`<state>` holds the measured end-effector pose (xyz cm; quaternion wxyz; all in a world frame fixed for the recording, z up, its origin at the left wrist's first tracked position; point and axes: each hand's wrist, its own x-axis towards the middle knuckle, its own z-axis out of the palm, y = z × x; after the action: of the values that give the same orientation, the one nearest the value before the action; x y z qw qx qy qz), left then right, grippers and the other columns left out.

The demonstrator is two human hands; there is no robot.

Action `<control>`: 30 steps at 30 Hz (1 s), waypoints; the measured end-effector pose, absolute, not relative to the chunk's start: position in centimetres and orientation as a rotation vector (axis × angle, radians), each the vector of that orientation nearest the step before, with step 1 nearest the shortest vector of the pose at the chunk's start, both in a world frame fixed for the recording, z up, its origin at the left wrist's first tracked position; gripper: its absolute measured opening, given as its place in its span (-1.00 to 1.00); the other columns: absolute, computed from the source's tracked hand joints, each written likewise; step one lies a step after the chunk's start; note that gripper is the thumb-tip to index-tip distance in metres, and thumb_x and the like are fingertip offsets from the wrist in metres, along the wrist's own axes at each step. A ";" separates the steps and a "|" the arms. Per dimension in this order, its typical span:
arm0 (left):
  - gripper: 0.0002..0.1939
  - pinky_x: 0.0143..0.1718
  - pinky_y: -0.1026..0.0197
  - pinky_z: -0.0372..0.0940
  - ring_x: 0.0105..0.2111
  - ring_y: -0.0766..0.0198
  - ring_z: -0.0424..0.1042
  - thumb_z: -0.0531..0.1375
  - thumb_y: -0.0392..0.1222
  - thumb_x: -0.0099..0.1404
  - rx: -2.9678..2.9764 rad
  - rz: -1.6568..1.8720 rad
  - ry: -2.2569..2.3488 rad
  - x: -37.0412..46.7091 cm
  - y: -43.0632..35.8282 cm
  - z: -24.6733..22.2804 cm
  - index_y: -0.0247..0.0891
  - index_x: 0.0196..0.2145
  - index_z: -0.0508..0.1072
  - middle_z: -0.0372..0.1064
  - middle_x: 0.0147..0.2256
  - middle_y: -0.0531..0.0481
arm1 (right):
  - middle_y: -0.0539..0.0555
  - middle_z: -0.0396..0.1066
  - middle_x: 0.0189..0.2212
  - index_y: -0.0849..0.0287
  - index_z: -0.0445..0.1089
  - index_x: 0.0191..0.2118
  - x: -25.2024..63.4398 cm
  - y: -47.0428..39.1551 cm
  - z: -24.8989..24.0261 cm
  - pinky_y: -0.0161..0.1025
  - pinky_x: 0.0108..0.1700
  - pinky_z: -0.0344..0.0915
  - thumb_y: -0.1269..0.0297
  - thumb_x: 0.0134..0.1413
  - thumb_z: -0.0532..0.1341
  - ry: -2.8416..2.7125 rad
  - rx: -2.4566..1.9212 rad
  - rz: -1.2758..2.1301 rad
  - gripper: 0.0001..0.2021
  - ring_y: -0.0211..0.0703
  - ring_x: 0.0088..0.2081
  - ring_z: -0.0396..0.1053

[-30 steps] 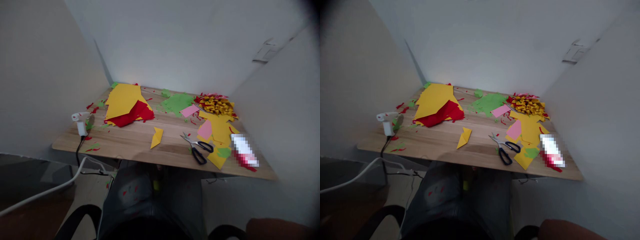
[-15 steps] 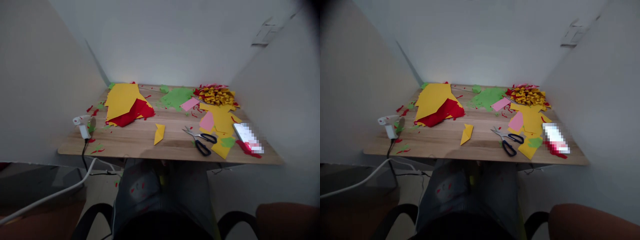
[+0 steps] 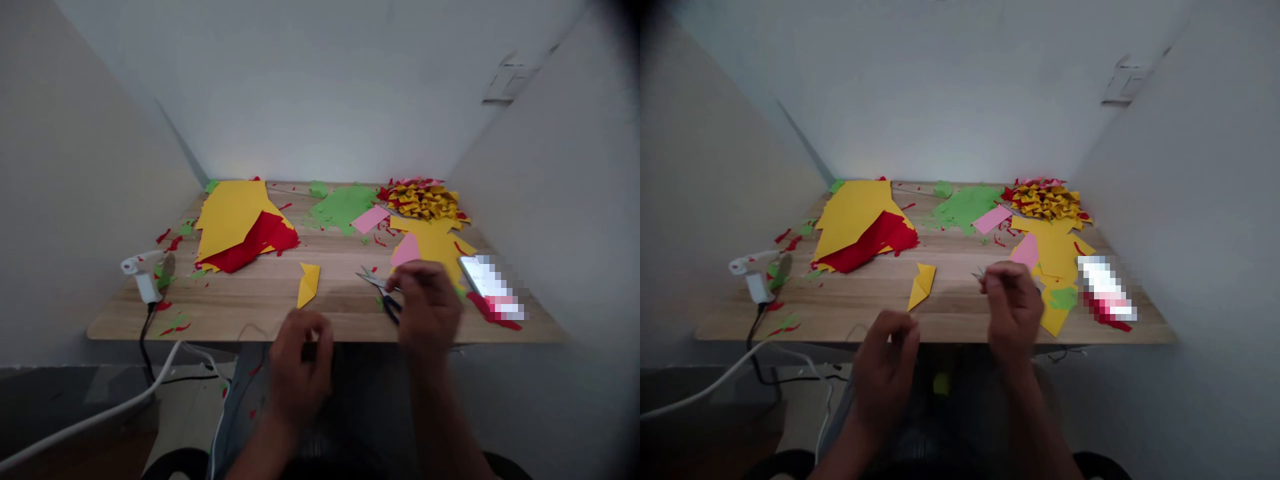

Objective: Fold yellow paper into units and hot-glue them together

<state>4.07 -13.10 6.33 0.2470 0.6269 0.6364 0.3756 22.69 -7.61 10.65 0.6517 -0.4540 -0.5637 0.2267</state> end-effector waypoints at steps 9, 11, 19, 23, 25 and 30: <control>-0.81 -0.04 -0.12 0.24 -0.07 -0.12 0.33 0.19 -0.14 0.32 1.845 0.748 2.176 1.4 -6.7 3.1 -0.24 -0.14 0.50 0.42 -0.08 -0.25 | 0.13 0.48 -0.13 0.14 0.47 -0.09 18.6 -1.7 2.8 -0.06 -0.02 0.35 0.34 0.11 0.18 -1.737 -1.225 0.768 -0.75 -0.08 -0.17 0.40; -0.90 -0.02 -0.06 0.24 -0.08 -0.04 0.35 0.19 -0.24 0.30 1.859 0.856 2.038 1.0 -5.8 2.5 -0.20 -0.23 0.50 0.46 -0.11 -0.17 | 0.18 0.45 -0.03 0.15 0.43 0.02 18.8 -1.1 2.0 -0.01 0.04 0.33 0.33 0.10 0.19 -1.741 -1.251 0.780 -0.65 -0.03 -0.08 0.39; -0.84 -0.15 0.19 0.30 -0.23 0.23 0.45 0.19 -0.39 0.21 1.857 0.930 1.605 0.7 -1.8 1.3 -0.16 -0.31 0.49 0.50 -0.29 0.05 | 0.14 0.46 -0.05 0.10 0.23 0.16 19.4 -0.9 0.2 -0.17 -0.10 0.41 0.17 0.02 0.31 -1.584 -1.193 0.987 -0.44 -0.11 -0.15 0.46; -0.94 -0.20 0.18 0.26 -0.28 0.21 0.40 0.27 -0.21 0.22 1.866 0.899 1.531 0.9 -2.1 1.4 -0.16 -0.32 0.45 0.47 -0.34 0.05 | 0.02 0.45 -0.38 0.12 0.35 -0.25 19.8 -1.1 0.3 -0.23 -0.26 0.35 0.11 0.08 0.27 -1.540 -1.242 1.029 -0.78 -0.17 -0.36 0.40; -0.84 -0.28 0.22 0.24 -0.34 0.25 0.39 0.24 -0.10 0.28 1.775 0.923 1.483 0.9 -2.6 1.4 -0.17 -0.22 0.40 0.46 -0.35 0.06 | -0.01 0.40 -0.49 0.12 0.32 -0.41 19.9 -1.1 0.5 -0.26 -0.34 0.30 0.09 0.09 0.25 -1.554 -1.270 1.030 -0.78 -0.20 -0.43 0.34; -0.70 -0.29 0.24 0.24 -0.31 0.24 0.44 0.14 -0.05 0.37 1.613 0.917 1.356 0.8 -2.9 1.6 -0.13 0.03 0.32 0.48 -0.34 0.06 | -0.01 0.41 -0.54 0.14 0.39 -0.45 19.9 -1.3 1.2 -0.28 -0.42 0.23 0.09 0.06 0.27 -1.629 -1.306 1.059 -0.77 -0.20 -0.47 0.32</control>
<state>0.76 -2.89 1.60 0.4092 0.6405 0.5384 0.3640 19.91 -1.29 1.18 0.3899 -0.5137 -0.6408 0.4165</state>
